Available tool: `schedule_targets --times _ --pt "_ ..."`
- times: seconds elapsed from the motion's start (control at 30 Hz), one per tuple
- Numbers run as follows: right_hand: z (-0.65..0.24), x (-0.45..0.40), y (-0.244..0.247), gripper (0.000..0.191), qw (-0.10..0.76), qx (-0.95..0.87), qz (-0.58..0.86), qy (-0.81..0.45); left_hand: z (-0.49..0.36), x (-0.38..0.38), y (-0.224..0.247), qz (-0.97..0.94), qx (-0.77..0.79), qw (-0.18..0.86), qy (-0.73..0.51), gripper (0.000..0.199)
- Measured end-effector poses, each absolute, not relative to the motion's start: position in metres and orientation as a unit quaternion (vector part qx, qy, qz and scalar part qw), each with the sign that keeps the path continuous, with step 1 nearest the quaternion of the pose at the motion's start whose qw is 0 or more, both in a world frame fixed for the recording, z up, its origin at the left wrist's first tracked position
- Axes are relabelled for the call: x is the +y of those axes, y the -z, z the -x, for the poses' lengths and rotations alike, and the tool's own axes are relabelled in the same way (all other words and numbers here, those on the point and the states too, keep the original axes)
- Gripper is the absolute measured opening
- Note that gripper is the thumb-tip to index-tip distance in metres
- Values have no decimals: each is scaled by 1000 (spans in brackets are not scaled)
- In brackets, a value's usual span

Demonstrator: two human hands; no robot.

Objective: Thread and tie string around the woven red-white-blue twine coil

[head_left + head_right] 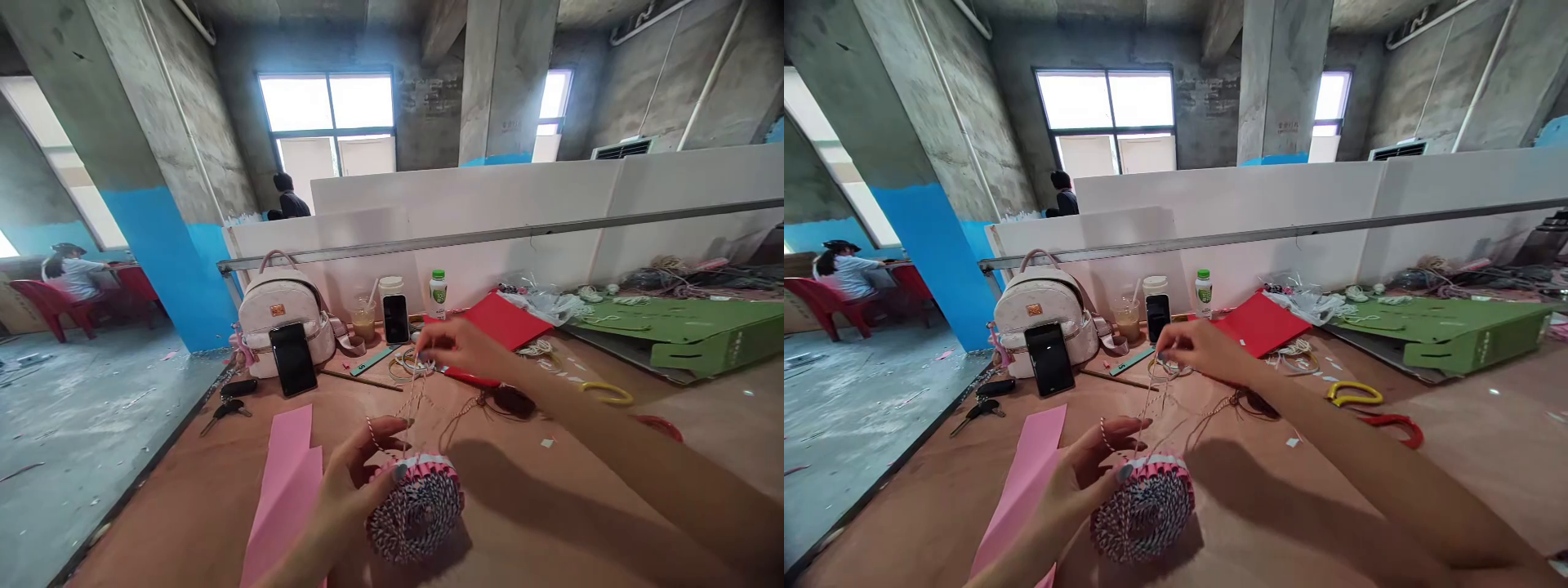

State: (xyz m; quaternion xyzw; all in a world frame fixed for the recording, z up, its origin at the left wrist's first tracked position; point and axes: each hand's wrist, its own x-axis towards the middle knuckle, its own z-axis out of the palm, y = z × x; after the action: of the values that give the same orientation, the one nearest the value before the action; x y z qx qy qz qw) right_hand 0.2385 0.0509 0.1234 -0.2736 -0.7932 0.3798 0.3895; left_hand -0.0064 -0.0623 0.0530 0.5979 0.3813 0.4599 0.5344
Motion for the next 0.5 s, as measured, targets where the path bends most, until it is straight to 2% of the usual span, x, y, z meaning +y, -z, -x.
schedule_targets --times 0.13,0.23,0.3,0.5 --pt "-261 87 -131 21 525 -664 309 -434 6 -62 -48 -594 342 569 -454 41" --pt "-275 115 -128 23 641 -554 324 -421 6 -62 -48 -605 333 561 -455 38" --pt "-281 128 -121 22 686 -498 335 -411 6 -62 -49 -618 338 550 -448 34" --pt "-282 132 -88 18 659 -460 388 -452 7 -62 -48 -612 332 567 -440 36"
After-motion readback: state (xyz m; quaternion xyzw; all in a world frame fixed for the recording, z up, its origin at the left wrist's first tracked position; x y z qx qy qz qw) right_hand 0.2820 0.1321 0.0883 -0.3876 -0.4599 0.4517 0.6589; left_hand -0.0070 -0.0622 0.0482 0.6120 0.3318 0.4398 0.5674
